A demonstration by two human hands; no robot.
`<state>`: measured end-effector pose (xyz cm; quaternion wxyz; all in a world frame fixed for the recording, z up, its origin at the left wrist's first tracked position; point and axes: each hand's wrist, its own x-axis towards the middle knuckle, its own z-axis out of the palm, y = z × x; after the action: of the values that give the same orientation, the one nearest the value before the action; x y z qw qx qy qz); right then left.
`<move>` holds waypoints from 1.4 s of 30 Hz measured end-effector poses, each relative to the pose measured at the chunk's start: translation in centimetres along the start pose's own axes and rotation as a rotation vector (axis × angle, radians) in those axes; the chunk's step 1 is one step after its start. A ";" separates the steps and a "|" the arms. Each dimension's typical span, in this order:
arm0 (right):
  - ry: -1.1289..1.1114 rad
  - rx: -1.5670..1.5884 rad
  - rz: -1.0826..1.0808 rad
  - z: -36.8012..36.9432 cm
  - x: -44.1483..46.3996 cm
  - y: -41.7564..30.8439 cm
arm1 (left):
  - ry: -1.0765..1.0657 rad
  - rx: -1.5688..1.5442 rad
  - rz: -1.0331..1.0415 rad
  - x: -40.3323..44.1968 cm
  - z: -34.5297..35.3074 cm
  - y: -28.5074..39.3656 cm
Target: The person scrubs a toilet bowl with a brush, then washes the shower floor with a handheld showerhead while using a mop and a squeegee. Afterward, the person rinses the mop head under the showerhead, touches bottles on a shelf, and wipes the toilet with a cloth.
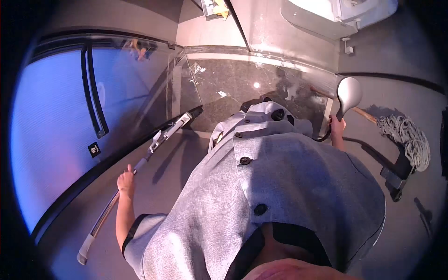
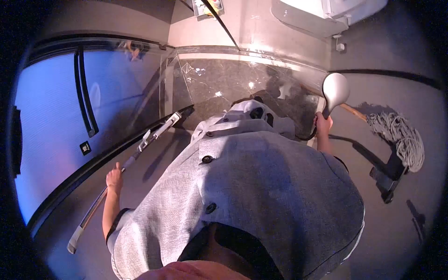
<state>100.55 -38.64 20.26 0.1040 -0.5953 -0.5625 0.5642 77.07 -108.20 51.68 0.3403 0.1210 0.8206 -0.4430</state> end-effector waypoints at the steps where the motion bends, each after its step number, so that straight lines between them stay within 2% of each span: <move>1: 0.047 -0.071 0.052 0.7 -0.5 -1.7 | 0.011 -0.071 -0.035 -0.2 -0.1 0.7; 6: -0.046 -0.064 0.069 1.2 3.2 -1.0 | 0.042 -0.383 -0.056 0.9 -1.1 1.4; 9: -0.074 -0.073 0.064 1.2 3.8 -1.2 | 0.008 -0.537 0.048 2.8 -4.0 3.1; 13: -0.056 -0.057 0.105 1.4 2.1 -2.4 | 0.177 -0.618 0.073 9.5 -6.3 4.9; 17: 0.026 -0.098 0.017 1.1 0.5 -1.8 | 0.283 -0.673 0.158 18.2 -10.7 5.8; 20: 0.053 -0.142 -0.016 0.8 -1.1 -1.9 | 0.280 -0.578 0.172 24.9 -16.8 6.4; 22: 0.060 -0.044 0.010 0.8 -2.0 -1.2 | 0.221 -0.503 0.148 30.1 -20.6 6.1; 25: 0.150 -0.018 -0.053 2.0 -5.2 -1.4 | 0.219 -0.473 0.180 37.2 -26.0 5.2; 27: 0.244 -0.050 0.002 2.4 -6.7 -0.7 | 0.226 -0.439 0.185 42.0 -28.8 4.7; 30: 0.364 -0.077 0.041 4.5 -11.1 -3.6 | 0.188 -0.398 0.232 46.7 -33.8 3.6; 33: 0.377 -0.037 0.026 7.3 -15.5 -6.5 | 0.316 -0.336 0.252 53.1 -37.2 1.7; 36: 0.374 -0.190 -0.030 8.3 -17.9 -8.6 | 0.560 -0.105 0.311 60.0 -36.8 -1.1; 38: 0.404 -0.289 -0.034 10.0 -19.0 -10.5 | 0.730 -0.014 0.211 69.0 -33.9 -3.9; 39: 0.414 -0.286 -0.060 10.2 -19.5 -11.2 | 0.869 0.122 0.247 72.7 -32.8 -5.3; 40: 0.449 -0.291 -0.130 10.3 -19.7 -11.4 | 1.196 -0.398 0.131 75.2 -31.9 -6.0; 41: 0.437 -0.205 0.029 10.6 -20.0 -11.3 | 1.551 -0.010 0.371 75.6 -32.0 -7.3; 42: 0.510 -0.268 -0.162 9.8 -19.2 -8.4 | 1.510 0.094 0.289 75.6 -31.5 -6.0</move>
<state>93.36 -55.86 33.95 0.2072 -0.6795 -0.6333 0.3072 3.98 -93.98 17.02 -0.2631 0.5109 0.7866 -0.2258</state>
